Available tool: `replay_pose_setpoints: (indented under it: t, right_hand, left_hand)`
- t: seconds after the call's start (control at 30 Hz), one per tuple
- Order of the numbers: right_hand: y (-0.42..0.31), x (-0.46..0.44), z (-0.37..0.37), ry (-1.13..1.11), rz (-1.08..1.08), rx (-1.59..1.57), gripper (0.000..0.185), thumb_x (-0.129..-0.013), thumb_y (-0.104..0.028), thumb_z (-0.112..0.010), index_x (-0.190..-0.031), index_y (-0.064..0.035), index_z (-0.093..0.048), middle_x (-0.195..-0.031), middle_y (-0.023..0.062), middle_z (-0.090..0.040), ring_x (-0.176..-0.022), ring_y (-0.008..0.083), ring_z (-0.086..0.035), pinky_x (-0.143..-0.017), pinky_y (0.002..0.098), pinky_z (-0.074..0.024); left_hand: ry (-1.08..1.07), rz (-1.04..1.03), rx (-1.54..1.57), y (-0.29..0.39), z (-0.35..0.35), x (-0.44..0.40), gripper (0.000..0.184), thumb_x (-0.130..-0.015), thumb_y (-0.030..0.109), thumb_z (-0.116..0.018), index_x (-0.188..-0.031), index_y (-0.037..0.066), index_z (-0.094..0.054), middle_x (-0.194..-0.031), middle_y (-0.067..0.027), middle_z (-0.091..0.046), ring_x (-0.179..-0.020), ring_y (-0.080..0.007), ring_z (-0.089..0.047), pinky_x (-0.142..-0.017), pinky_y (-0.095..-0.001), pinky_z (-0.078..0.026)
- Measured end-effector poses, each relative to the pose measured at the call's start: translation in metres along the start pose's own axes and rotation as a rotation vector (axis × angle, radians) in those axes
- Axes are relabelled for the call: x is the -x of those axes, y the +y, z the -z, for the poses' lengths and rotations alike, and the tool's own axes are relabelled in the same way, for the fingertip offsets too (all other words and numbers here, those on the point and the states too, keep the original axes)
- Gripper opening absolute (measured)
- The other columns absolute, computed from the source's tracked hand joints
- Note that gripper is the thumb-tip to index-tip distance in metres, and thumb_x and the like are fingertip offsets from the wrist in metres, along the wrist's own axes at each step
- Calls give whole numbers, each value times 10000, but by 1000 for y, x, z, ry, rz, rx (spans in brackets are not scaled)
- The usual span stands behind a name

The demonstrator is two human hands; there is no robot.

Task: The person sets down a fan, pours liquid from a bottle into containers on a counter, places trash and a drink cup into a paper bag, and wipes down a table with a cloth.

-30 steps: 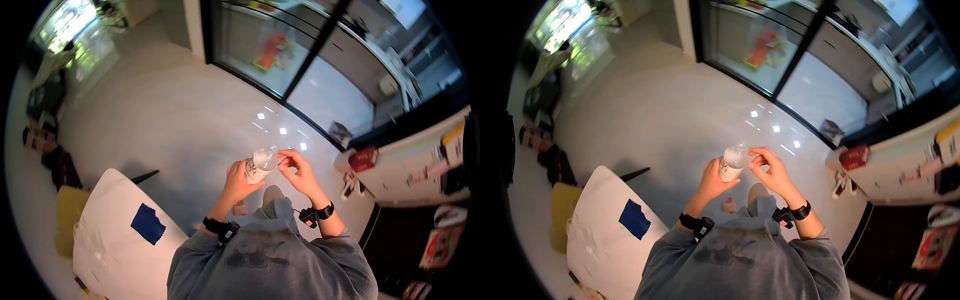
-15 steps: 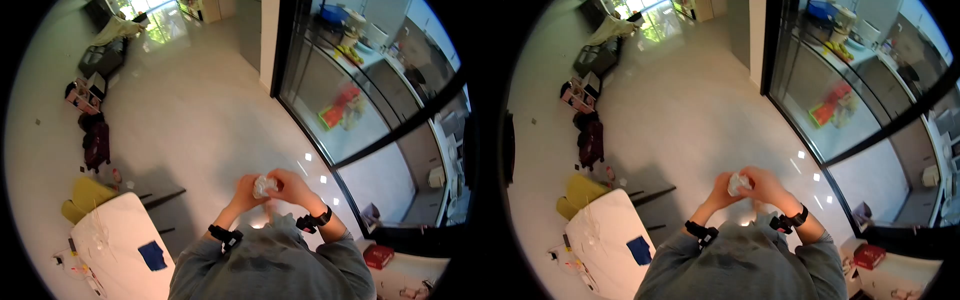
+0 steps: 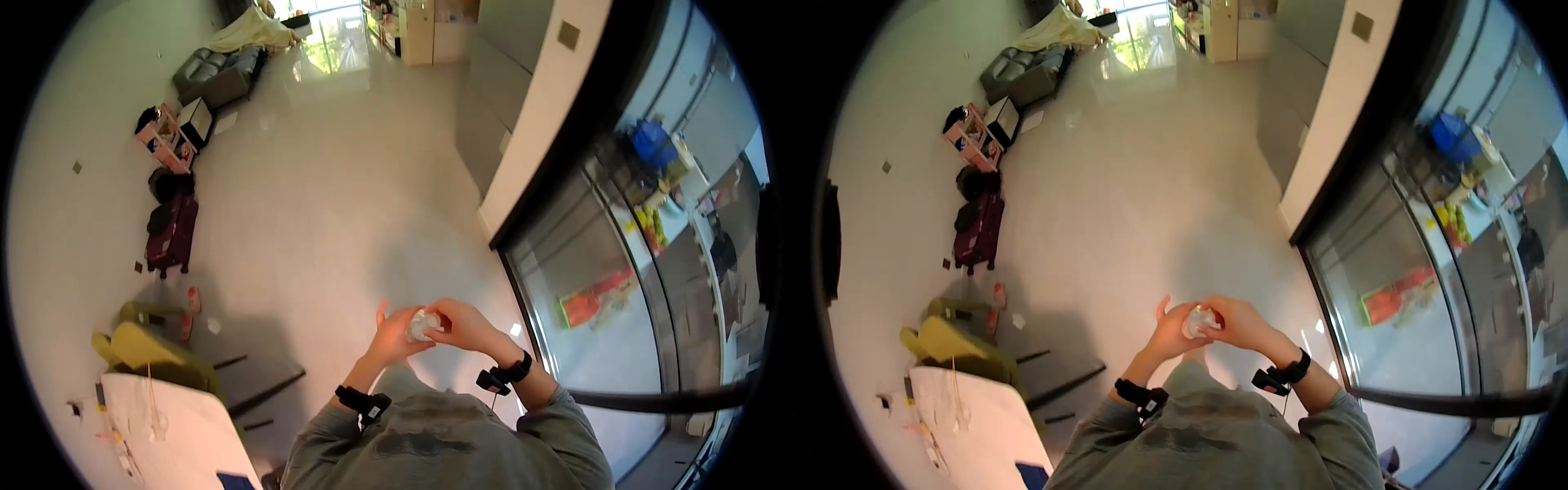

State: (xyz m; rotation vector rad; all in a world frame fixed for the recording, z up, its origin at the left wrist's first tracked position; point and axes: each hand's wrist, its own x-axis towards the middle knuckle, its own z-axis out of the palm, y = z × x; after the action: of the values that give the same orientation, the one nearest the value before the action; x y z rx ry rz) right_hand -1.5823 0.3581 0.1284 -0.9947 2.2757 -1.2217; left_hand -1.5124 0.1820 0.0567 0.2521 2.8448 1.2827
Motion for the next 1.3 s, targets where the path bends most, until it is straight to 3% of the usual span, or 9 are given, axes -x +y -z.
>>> replay_pose_setpoints:
  t: [0.27,0.37,0.53,0.63,0.7,0.93,1.07,1.13,1.3]
  right_hand:
    - [26,-206,86,65,-144,-98,363,-736,-217,-727,-1020,-41,-584,-824,85,-580,-718,197,-565,-645,292,-470]
    - [63,-273,109,128,-3,47,346,-719,-164,-749,-1006,-48,-594,-763,50,-528,-652,148,-507,-603,263,-447]
    - [132,-392,147,143,28,-30,345,-714,-174,-756,-1002,-57,-606,-802,61,-516,-674,155,-508,-611,270,-452]
    - [164,-476,187,104,106,-33,364,-731,-249,-737,-1004,-55,-597,-798,74,-550,-701,201,-549,-633,300,-462]
    - [174,-526,209,35,42,-68,379,-736,-284,-728,-1012,-59,-599,-799,76,-565,-688,205,-555,-624,305,-465]
    - [215,-705,282,-58,174,-7,395,-749,-318,-706,-1023,-55,-598,-798,90,-580,-684,218,-572,-632,324,-473]
    - [244,-799,295,-49,150,-66,401,-749,-300,-706,-1049,-58,-594,-792,95,-586,-681,221,-582,-637,331,-480]
    - [248,-848,312,9,7,-115,367,-757,-230,-717,-1048,-41,-595,-799,73,-573,-672,169,-551,-628,284,-475]
    - [255,-981,368,60,19,87,363,-760,-241,-713,-1042,-46,-594,-811,79,-575,-672,173,-551,-626,282,-471]
  left_hand:
    - [49,3,-64,-77,98,-200,711,-633,461,-757,-1208,117,-521,-1106,-72,-599,-1073,-213,-545,-1067,-489,-132]
    - [81,-24,-98,-109,117,-269,709,-647,467,-746,-1211,104,-516,-1105,-92,-596,-1080,-210,-542,-1065,-497,-143]
    - [34,4,-117,-161,153,-385,710,-664,446,-733,-1234,107,-481,-1098,-90,-591,-1092,-218,-531,-1064,-512,-122]
    - [33,32,-90,-185,182,-464,708,-662,452,-734,-1229,108,-486,-1096,-94,-596,-1077,-217,-543,-1064,-508,-122]
    - [11,76,-106,-196,205,-509,727,-676,461,-732,-1227,53,-492,-1103,-112,-605,-1092,-216,-543,-1070,-490,-131]
    - [111,82,-104,-258,274,-659,720,-661,417,-763,-1236,79,-489,-1114,-92,-605,-1096,-225,-543,-1063,-496,-155]
    - [160,49,-116,-327,303,-744,706,-651,436,-760,-1214,96,-505,-1060,-72,-623,-1043,-224,-571,-1043,-506,-173]
    - [150,29,-137,-359,317,-790,705,-654,438,-758,-1214,93,-505,-1064,-70,-622,-1047,-223,-570,-1044,-508,-168]
    - [60,-28,-63,-397,396,-925,718,-666,453,-748,-1240,111,-487,-1087,-97,-617,-1062,-228,-564,-1046,-504,-183]
